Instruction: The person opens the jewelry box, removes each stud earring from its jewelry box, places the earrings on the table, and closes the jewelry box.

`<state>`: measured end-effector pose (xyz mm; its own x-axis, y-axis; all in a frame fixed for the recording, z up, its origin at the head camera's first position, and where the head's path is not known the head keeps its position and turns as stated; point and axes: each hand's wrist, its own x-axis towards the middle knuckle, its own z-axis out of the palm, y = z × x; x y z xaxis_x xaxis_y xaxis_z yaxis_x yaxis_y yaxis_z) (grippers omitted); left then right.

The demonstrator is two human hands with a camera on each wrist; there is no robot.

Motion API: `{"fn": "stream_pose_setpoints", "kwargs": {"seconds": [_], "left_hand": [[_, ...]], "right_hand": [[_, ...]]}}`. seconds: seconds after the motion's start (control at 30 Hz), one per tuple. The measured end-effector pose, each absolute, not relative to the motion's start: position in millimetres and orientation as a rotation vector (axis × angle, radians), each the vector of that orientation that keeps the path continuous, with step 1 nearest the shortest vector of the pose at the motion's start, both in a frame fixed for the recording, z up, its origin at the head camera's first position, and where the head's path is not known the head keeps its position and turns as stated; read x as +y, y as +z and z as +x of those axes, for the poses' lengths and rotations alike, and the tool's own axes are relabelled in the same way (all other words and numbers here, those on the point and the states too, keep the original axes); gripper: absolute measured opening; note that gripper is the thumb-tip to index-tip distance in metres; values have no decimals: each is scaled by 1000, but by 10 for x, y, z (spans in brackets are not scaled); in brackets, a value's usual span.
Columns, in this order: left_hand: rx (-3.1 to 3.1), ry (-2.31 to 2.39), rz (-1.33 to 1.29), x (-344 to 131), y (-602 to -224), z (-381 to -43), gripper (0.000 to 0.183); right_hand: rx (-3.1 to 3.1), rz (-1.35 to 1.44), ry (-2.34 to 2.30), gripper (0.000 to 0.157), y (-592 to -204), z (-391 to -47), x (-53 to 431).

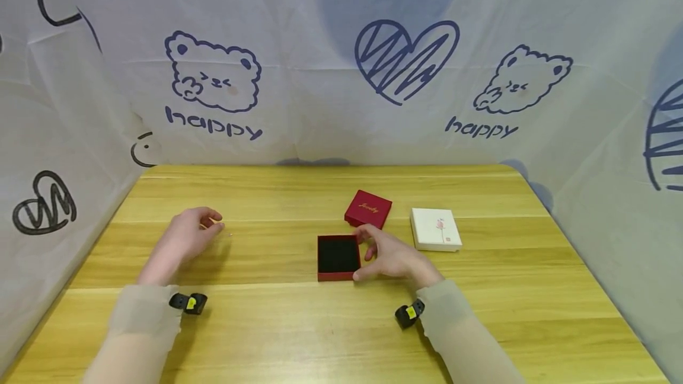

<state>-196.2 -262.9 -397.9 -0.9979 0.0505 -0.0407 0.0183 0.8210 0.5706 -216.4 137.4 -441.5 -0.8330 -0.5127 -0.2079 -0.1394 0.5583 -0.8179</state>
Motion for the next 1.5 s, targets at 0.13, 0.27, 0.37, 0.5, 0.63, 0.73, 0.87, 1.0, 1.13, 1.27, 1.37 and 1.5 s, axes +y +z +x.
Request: {"fn": "stream_pose_setpoints", "kwargs": {"seconds": [0.13, 0.27, 0.37, 0.5, 0.63, 0.73, 0.87, 1.0, 1.13, 1.27, 1.37, 1.5], "left_hand": [[2935, 979, 86, -2450, -3880, -1908, 43], [2930, 1041, 141, -2256, -3851, -1859, 51], [2891, 1102, 212, -2091, -3868, -1827, 62], [2840, 1137, 307, -1864, -3939, -1790, 76], [2836, 1165, 412, -1642, -4033, -1766, 82], [2816, 1190, 498, -1497, -4095, -1757, 84], [2772, 1169, 554, -1350, -4178, -1763, 88], [2762, 1113, 558, -1254, -4239, -1780, 90], [2767, 1092, 554, -1200, -4265, -1785, 92], [2760, 1098, 545, -1163, -4294, -1793, 93], [2749, 1099, 512, -1135, -4315, -1794, 94], [2747, 1095, 481, -1101, -4331, -1790, 95]], "right_hand": [[2369, -528, -1194, 81, -4416, -2168, 1381], [2362, -527, -1199, 81, -4414, -2171, 1381], [2364, -526, -1196, 82, -4408, -2169, 1383], [2363, -531, -1200, 82, -4405, -2167, 1384], [2368, -528, -1195, 82, -4412, -2167, 1384], [2372, -528, -1188, 82, -4416, -2169, 1385], [2367, -531, -1195, 82, -4418, -2169, 1385], [2363, -532, -1199, 82, -4419, -2171, 1386], [2366, -533, -1191, 82, -4417, -2168, 1383], [2363, -541, -1193, 82, -4414, -2167, 1378], [2360, -546, -1197, 82, -4417, -2170, 1378], [2365, -536, -1193, 81, -4425, -2173, 1381]]}}
